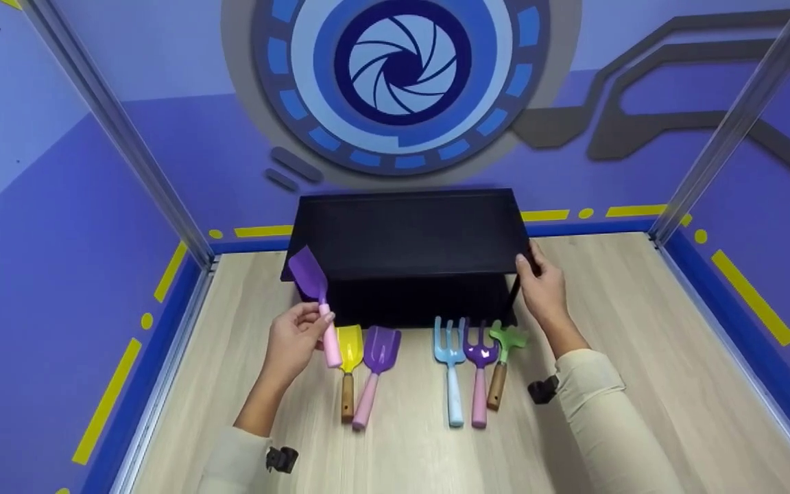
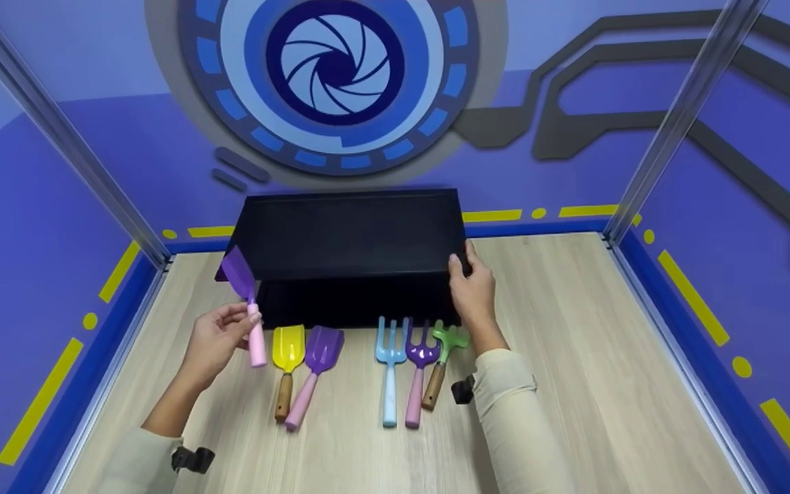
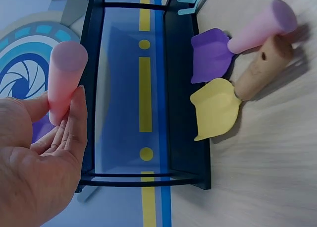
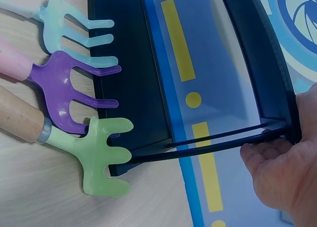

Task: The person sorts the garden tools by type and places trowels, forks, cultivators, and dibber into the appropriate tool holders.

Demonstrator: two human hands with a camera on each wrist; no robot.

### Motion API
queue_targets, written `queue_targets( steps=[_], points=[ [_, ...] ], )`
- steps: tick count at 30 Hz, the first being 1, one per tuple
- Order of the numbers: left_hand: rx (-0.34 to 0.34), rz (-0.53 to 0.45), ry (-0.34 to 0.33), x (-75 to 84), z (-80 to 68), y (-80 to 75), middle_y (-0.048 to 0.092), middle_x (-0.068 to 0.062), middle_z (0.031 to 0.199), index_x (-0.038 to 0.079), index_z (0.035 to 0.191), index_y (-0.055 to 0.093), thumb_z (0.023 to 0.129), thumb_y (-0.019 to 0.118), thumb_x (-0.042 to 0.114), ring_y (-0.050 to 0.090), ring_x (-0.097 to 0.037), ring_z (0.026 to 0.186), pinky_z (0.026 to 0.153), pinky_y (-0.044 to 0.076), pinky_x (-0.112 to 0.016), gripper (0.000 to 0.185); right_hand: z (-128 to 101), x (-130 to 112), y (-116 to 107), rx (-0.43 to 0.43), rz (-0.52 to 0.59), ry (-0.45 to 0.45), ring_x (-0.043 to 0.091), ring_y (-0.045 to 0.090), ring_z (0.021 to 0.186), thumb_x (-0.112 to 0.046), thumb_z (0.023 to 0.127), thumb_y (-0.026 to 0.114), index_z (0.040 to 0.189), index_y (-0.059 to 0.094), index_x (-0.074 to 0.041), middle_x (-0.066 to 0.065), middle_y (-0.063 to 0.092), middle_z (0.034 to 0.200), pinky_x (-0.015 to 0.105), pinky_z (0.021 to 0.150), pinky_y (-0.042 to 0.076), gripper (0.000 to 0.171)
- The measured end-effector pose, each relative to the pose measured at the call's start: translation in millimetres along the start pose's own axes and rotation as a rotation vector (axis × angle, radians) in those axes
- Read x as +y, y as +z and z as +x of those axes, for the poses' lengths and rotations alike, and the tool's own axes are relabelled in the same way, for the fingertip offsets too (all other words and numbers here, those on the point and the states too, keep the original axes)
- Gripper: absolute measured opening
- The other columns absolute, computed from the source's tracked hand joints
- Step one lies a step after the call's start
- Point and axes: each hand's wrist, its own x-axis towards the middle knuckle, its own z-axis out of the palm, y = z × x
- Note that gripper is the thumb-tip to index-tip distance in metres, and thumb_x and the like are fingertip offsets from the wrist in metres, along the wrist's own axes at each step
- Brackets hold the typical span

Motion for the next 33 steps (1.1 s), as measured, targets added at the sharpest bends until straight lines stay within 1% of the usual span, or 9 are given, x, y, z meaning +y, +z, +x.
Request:
queue_targets(
  steps=[5, 9, 14, 18, 25, 29, 33],
  points=[
    [0.011, 0.024, 0.007, 6.4, 12.2, 2.6, 0.072, -0.014, 0.098, -0.003, 0.121, 0.070, 0.099, 0.076, 0.014, 0.067, -0.015, 0.077, 0.064, 0.060, -0.026, 0.028, 0, 1, 0, 0.012, 0.002, -0.005, 0.032, 0.038, 0.160, -0.037, 0.113, 0.050, 0.167, 0.033, -0.015, 0.011, 0.035, 0.173, 0.046, 0.129, 0.037, 0.060],
    [0.013, 0.042, 0.009, 12.2, 21.1, 3.0, 0.072, -0.012, 0.097, -0.003, 0.119, 0.071, 0.099, 0.076, 0.015, 0.066, -0.015, 0.077, 0.067, 0.061, -0.031, 0.028, 1, 1, 0, 0.016, 0.012, -0.007, 0.032, 0.041, 0.159, -0.038, 0.113, 0.051, 0.166, 0.034, -0.014, 0.012, 0.038, 0.172, 0.046, 0.127, 0.039, 0.061],
    [-0.007, 0.017, -0.017, 20.2, 31.5, 2.5, 0.071, -0.010, 0.095, -0.002, 0.119, 0.072, 0.100, 0.076, 0.016, 0.067, -0.016, 0.074, 0.067, 0.064, -0.036, 0.026, 1, 1, 0, 0.010, 0.024, 0.009, 0.031, 0.041, 0.159, -0.040, 0.113, 0.051, 0.167, 0.034, -0.017, 0.011, 0.039, 0.172, 0.045, 0.127, 0.039, 0.061],
    [-0.027, 0.006, -0.048, 26.6, 37.8, 3.3, 0.072, -0.010, 0.095, -0.002, 0.119, 0.073, 0.101, 0.074, 0.017, 0.068, -0.016, 0.074, 0.067, 0.064, -0.034, 0.026, 0, 1, 0, 0.003, 0.031, 0.021, 0.030, 0.040, 0.159, -0.042, 0.113, 0.051, 0.167, 0.033, -0.019, 0.009, 0.038, 0.172, 0.045, 0.128, 0.038, 0.061],
    [-0.064, 0.074, -0.053, 36.2, 45.6, 11.6, 0.070, -0.011, 0.100, -0.001, 0.122, 0.072, 0.102, 0.073, 0.020, 0.068, -0.017, 0.078, 0.067, 0.062, -0.026, 0.028, -2, -1, 0, 0.021, 0.053, 0.026, 0.028, 0.038, 0.160, -0.040, 0.113, 0.052, 0.167, 0.034, -0.020, 0.007, 0.036, 0.173, 0.043, 0.128, 0.038, 0.060],
    [-0.051, 0.094, -0.044, 39.6, 53.7, 15.6, 0.070, -0.012, 0.099, -0.002, 0.120, 0.072, 0.102, 0.073, 0.020, 0.069, -0.017, 0.077, 0.066, 0.062, -0.026, 0.028, -2, -1, 1, 0.026, 0.061, 0.020, 0.027, 0.038, 0.160, -0.038, 0.113, 0.052, 0.166, 0.034, -0.018, 0.007, 0.036, 0.173, 0.043, 0.128, 0.038, 0.060],
    [-0.037, 0.123, -0.047, 44.4, 64.1, 18.5, 0.071, -0.011, 0.097, -0.002, 0.118, 0.073, 0.101, 0.074, 0.020, 0.068, -0.015, 0.074, 0.065, 0.063, -0.028, 0.028, -3, 1, 3, 0.035, 0.063, 0.016, 0.027, 0.038, 0.161, -0.038, 0.113, 0.052, 0.166, 0.034, -0.019, 0.007, 0.036, 0.173, 0.044, 0.128, 0.038, 0.059]
  ],
)
